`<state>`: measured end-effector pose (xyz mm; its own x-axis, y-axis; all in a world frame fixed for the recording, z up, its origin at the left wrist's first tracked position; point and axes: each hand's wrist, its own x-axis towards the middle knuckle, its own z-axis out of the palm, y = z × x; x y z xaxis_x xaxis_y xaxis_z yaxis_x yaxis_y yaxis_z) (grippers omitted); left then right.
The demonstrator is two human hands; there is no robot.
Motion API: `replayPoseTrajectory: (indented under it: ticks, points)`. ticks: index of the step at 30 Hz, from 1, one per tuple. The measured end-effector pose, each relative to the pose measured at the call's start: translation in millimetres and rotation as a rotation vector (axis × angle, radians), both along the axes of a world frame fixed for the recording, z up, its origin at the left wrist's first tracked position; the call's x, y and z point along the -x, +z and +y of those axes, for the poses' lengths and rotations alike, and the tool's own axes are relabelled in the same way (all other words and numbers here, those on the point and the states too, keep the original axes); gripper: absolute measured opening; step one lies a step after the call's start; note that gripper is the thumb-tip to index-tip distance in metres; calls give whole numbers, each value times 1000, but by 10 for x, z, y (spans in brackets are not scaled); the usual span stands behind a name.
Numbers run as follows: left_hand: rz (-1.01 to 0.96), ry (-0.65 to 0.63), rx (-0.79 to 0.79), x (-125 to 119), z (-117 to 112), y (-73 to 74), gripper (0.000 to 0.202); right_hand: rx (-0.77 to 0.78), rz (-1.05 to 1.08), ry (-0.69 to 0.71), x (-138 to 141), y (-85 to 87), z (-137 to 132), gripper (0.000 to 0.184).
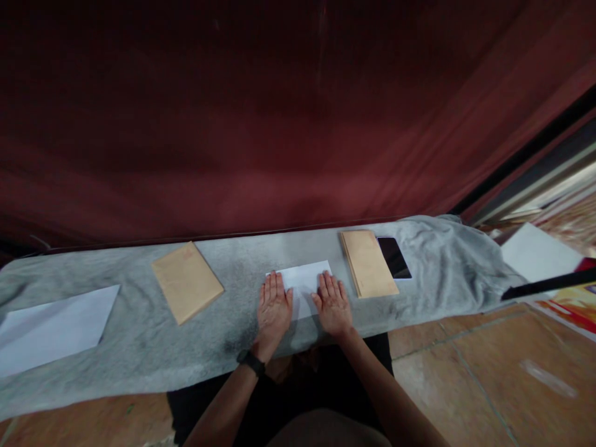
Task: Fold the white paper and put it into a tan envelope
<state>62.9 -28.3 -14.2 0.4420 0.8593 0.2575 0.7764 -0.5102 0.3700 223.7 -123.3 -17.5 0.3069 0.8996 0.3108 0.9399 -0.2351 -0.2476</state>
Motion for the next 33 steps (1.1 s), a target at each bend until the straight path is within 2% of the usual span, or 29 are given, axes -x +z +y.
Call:
replayPoseTrajectory:
  ticks: [3, 6, 9, 12, 17, 21, 27, 30, 33]
  points:
    - [14, 68, -14, 50, 35, 48, 64, 10, -28, -47, -10, -8, -36, 61]
    - [75, 104, -53, -54, -1, 115, 60, 43, -49, -51, -22, -1, -57, 63]
    - [142, -22, -65, -274, -92, 175, 56, 54, -60, -43, -31, 4, -62, 63]
    - [200, -142, -50, -416, -151, 171, 55, 35, -68, -37, -39, -8, -69, 62]
    - [231, -79, -62, -286, -104, 91, 59, 18, -67, -33, -51, -29, -93, 62]
    - [251, -81, -77, -203, -72, 109, 59, 6, -20, -39, -19, 43, -7, 58]
    - [284, -103, -69, -216, -82, 115, 60, 61, 78, 220, 125, 178, 366, 50]
    - [294, -94, -90, -210, -78, 88, 59, 72, 43, 228, 132, 135, 466, 50]
    - [283, -86, -114, -213, -72, 70, 56, 55, 0, 173, 62, 54, 471, 51]
